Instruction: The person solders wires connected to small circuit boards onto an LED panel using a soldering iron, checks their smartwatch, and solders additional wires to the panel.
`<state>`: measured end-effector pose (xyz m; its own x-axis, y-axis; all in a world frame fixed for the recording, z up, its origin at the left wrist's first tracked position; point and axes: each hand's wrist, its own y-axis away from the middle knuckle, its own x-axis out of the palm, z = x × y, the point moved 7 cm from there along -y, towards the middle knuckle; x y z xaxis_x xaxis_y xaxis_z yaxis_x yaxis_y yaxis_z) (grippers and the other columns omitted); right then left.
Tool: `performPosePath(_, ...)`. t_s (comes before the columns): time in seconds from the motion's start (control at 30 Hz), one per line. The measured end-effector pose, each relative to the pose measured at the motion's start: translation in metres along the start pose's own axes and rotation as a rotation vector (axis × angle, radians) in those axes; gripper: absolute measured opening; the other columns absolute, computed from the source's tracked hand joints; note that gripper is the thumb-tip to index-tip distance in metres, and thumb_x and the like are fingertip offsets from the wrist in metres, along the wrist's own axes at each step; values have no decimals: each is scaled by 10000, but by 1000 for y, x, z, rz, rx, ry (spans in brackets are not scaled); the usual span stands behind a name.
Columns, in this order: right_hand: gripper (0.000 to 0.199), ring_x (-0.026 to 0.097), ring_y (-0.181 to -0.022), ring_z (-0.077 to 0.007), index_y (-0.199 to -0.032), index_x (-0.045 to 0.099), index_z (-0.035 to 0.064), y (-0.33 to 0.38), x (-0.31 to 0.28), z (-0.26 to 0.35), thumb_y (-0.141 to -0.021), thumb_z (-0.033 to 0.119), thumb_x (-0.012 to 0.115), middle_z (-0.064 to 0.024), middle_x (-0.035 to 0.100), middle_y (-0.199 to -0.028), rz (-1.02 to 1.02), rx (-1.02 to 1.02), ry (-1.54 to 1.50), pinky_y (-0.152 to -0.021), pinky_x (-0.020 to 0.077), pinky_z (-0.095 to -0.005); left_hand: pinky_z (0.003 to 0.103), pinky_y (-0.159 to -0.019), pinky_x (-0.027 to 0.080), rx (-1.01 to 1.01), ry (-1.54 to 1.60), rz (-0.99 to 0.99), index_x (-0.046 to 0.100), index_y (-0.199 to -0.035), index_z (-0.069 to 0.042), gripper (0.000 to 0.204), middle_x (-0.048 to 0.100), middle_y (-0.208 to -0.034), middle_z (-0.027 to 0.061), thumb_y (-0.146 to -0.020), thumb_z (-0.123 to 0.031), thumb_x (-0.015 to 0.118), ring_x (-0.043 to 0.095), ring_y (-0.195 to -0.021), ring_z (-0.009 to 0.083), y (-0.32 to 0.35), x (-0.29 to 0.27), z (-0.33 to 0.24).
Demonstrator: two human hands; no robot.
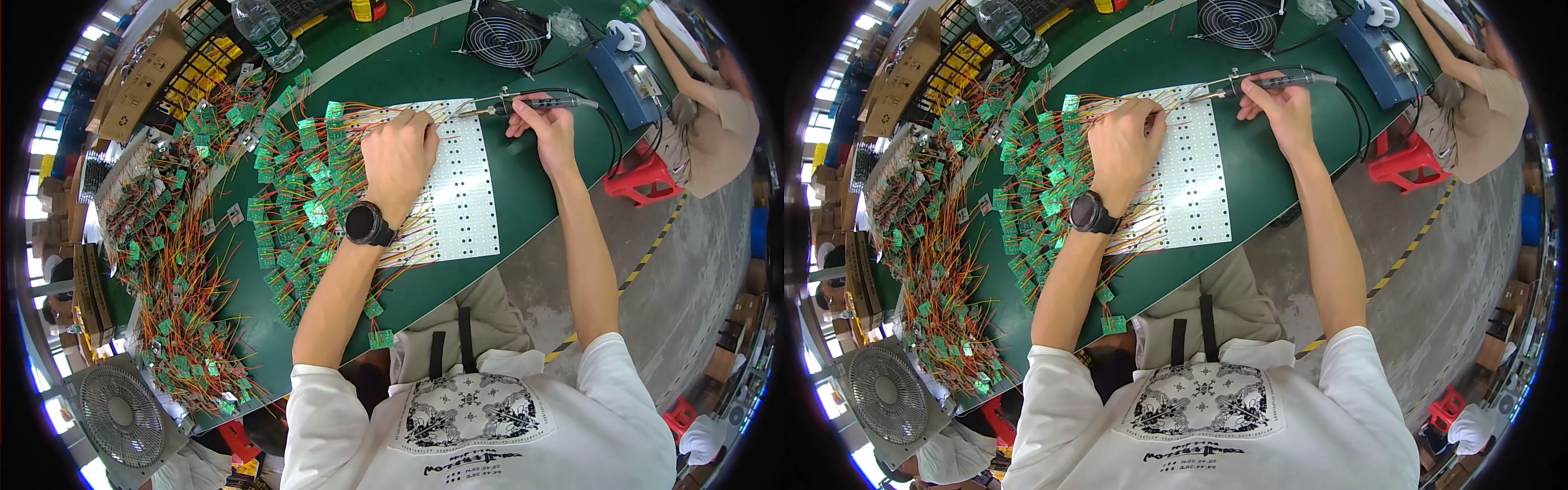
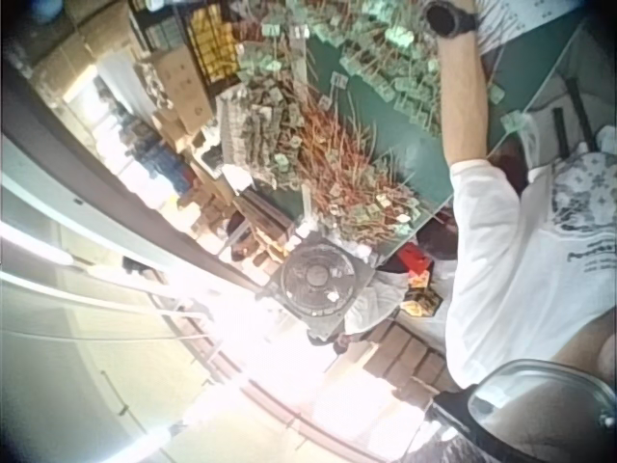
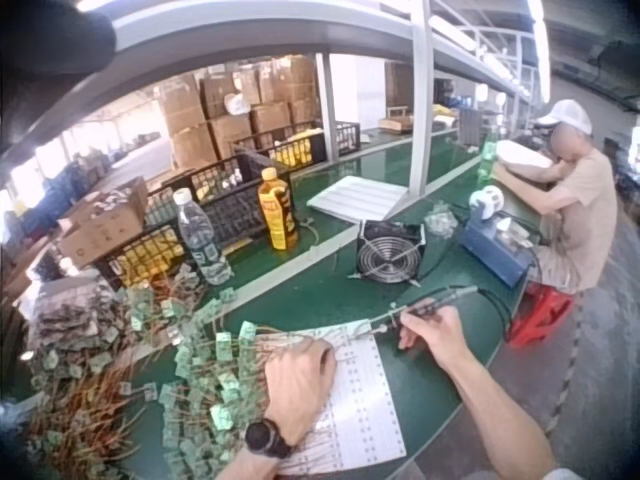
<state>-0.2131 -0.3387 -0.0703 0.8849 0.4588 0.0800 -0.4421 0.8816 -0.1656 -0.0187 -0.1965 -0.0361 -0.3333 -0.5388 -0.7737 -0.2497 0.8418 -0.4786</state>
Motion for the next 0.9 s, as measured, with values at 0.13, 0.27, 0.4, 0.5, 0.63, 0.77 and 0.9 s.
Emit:
performPosePath(0.13,216,669,-614,-193,-996,649,-70,-1,1,-1,-891,110,703,-126,673,-766,7,3,5,-568,510,-265,374,-606,519,-1,-3,-8,714,-846,-69,96,704,-796,95,-832,-160,687,680,-688,287,0,0,0)
performPosePath(0.27,213,669,-615,-193,-993,651,-66,-1,1,-1,-891,113,704,-124,673,-765,18,-1,9,-567,509,-265,374,-606,519,3,-4,-7,714,-844,-69,95,703,-795,95,-832,-159,686,679,-686,288,0,0,0)
performPosePath(0.4,211,669,-615,-193,-996,649,-67,-1,2,-1,-893,109,701,-124,673,-766,24,0,10,-566,508,-266,375,-604,519,1,-6,-7,715,-842,-68,93,703,-794,92,-831,-156,686,678,-683,290,0,0,0)
performPosePath(0.5,214,668,-616,-193,-1005,645,-69,0,2,0,-894,105,701,-125,672,-769,23,-7,10,-565,507,-266,372,-601,520,2,-5,-7,715,-839,-68,89,704,-791,91,-828,-152,687,679,-680,289,0,0,0)
performPosePath(0.63,220,668,-617,-193,-1013,641,-71,0,3,1,-896,105,704,-126,670,-769,24,-8,10,-565,505,-264,367,-597,521,9,0,-14,716,-837,-68,87,705,-787,90,-825,-149,687,680,-674,285,0,-1,0)
performPosePath(0.77,226,665,-611,-193,-1014,641,-70,0,2,-1,-897,113,705,-125,667,-765,18,-11,9,-560,499,-264,369,-594,519,11,-5,-18,715,-839,-66,87,704,-786,89,-826,-147,685,678,-672,285,1,0,0)
performPosePath(0.9,228,659,-603,-190,-1009,644,-69,0,-1,-1,-898,122,704,-120,664,-758,-13,-15,-2,-555,493,-263,373,-588,514,20,3,-22,712,-837,-62,87,699,-772,87,-828,-143,682,674,-667,288,1,-1,0)
